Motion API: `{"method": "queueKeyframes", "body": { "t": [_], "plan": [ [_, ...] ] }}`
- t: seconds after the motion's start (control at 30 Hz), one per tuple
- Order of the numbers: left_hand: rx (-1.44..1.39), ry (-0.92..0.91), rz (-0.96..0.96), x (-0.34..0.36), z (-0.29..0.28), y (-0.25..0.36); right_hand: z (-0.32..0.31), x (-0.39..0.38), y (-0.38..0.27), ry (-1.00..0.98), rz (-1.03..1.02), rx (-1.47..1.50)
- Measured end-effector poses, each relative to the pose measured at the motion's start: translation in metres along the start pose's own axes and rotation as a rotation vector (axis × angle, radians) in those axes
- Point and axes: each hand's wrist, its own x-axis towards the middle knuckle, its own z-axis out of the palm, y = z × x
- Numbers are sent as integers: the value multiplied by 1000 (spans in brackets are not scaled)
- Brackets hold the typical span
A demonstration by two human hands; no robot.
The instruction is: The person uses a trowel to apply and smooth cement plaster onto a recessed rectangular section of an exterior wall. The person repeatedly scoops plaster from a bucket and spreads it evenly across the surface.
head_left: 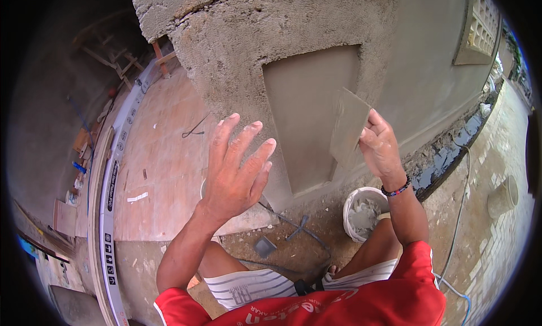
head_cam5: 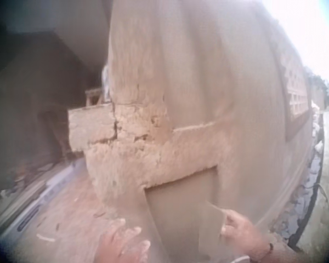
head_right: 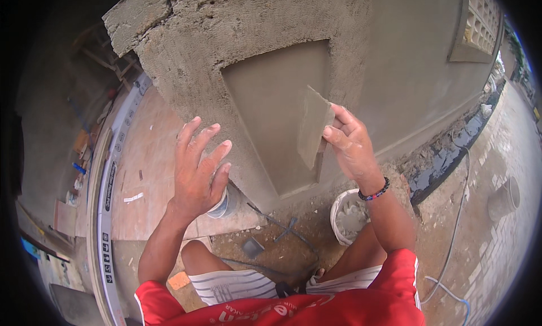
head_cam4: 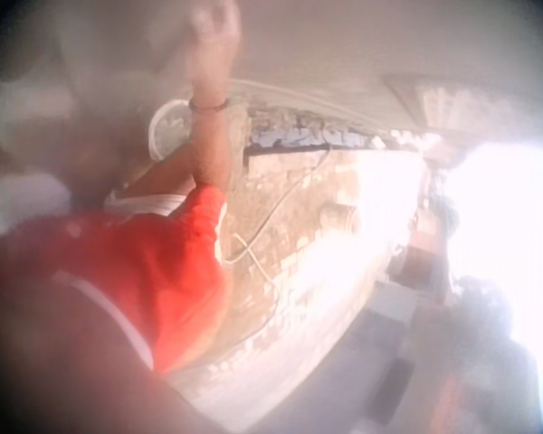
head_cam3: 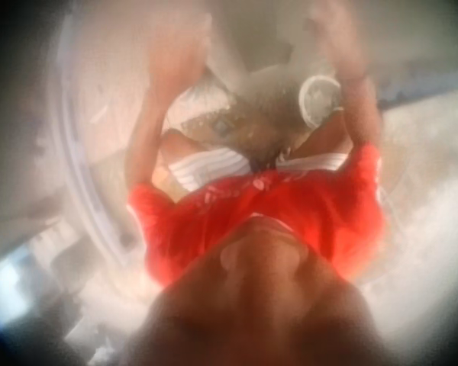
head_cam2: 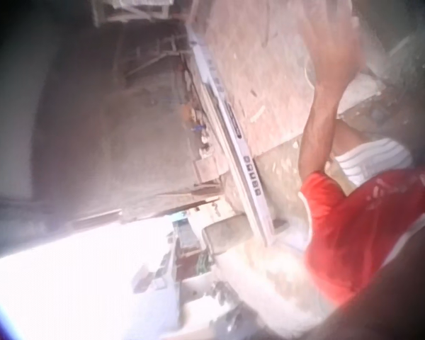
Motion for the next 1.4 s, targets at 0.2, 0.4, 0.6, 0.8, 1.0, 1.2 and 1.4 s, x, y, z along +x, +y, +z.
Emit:
{"method": "queueKeyframes", "body": {
  "t": [0.2,0.4,0.6,0.8,1.0,1.2,1.4],
  "plan": [
    [176,80,65,27,33,-27,17,22,11,107,-795,-1324],
    [388,155,105,26,52,-42,27,48,7,72,-835,-1573],
    [373,165,128,27,57,-42,4,-5,50,-315,-705,-1633],
    [409,165,125,24,53,-44,25,58,-32,-48,-928,-1509],
    [422,162,110,25,55,-42,20,72,-29,-45,-927,-1596],
    [437,158,110,26,58,-39,-1,11,67,-148,-778,-1564],
    [438,165,111,28,57,-39,-14,-57,154,-530,-504,-1441]
  ]
}}
